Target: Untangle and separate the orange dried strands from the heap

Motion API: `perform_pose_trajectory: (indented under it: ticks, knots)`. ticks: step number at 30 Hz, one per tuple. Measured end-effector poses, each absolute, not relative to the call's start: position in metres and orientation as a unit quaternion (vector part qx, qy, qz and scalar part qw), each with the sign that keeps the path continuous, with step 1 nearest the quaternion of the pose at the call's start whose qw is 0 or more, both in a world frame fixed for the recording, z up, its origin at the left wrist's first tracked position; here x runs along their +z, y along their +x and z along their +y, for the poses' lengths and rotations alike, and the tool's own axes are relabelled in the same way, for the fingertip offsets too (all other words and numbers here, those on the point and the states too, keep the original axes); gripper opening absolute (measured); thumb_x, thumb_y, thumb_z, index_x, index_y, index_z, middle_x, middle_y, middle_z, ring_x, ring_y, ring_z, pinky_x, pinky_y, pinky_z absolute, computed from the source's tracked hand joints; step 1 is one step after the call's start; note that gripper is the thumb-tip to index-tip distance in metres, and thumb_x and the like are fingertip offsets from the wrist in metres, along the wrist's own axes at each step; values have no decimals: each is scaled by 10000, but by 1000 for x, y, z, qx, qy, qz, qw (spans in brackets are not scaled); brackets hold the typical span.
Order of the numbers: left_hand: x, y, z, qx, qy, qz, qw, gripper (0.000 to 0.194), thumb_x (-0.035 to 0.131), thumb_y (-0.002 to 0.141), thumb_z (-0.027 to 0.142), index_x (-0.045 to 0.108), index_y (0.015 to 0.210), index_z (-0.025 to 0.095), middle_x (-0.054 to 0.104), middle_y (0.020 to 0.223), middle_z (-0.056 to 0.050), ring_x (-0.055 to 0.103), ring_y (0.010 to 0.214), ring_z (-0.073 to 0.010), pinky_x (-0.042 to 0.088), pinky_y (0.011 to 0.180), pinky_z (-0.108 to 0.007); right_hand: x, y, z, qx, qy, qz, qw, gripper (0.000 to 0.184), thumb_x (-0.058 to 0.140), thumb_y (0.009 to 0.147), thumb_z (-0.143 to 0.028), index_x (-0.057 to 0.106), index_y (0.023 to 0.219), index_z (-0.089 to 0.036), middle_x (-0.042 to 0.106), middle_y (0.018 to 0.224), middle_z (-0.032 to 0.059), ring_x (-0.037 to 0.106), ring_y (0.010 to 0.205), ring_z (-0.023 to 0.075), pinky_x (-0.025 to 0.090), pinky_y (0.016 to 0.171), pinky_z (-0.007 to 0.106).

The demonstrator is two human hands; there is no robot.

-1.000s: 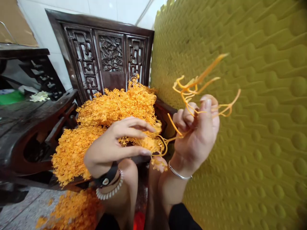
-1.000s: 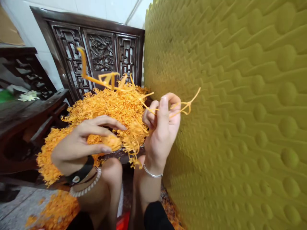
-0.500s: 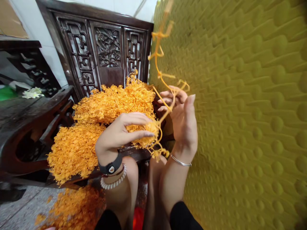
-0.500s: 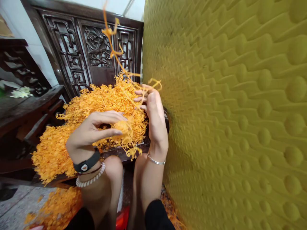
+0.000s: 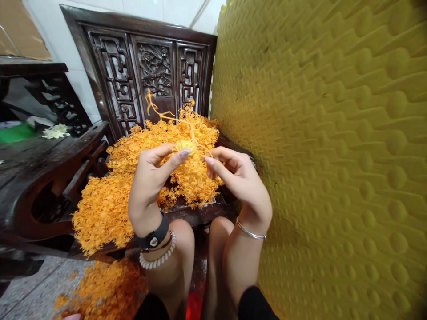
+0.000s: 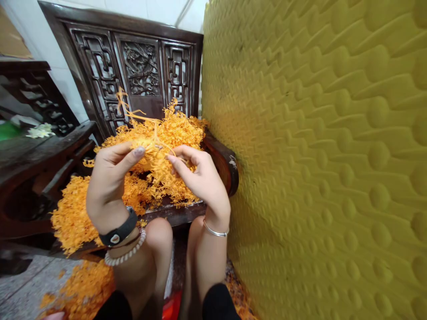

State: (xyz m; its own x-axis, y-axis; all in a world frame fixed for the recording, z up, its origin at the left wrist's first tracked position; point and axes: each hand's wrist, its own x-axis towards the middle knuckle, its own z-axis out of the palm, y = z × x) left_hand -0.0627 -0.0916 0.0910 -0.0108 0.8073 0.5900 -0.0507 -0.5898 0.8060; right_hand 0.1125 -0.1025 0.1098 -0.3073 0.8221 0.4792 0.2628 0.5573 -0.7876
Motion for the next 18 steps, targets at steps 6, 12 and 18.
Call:
perform_pose_trajectory:
  ticks: [6, 12, 18]
  knots:
    - [92, -63, -94, 645, 580, 301, 396, 336, 657, 756, 405, 530, 544, 178, 405, 508, 37, 344, 497, -86, 335, 490, -223, 110, 119, -108, 201, -418, -727, 507, 168, 628, 783, -329, 676, 827, -174, 612, 703, -3, 503, 613, 98, 388, 547, 227]
    - [93, -57, -93, 652, 549, 284, 439, 365, 669, 744, 413, 507, 526, 170, 421, 504, 42, 380, 484, -72, 362, 500, -219, 109, 123, -108, 105, -471, -697, 531, 186, 586, 813, -344, 674, 833, -182, 668, 760, 18, 550, 636, 124, 411, 596, 267]
    - [79, -57, -94, 649, 473, 199, 561, 212, 579, 814, 420, 624, 787, 215, 596, 698, 6, 579, 634, -122, 471, 516, -235, 114, 136, -106, -52, -476, -704, 525, 78, 639, 781, -287, 683, 821, -236, 695, 834, 15, 587, 797, 182, 414, 803, 370]
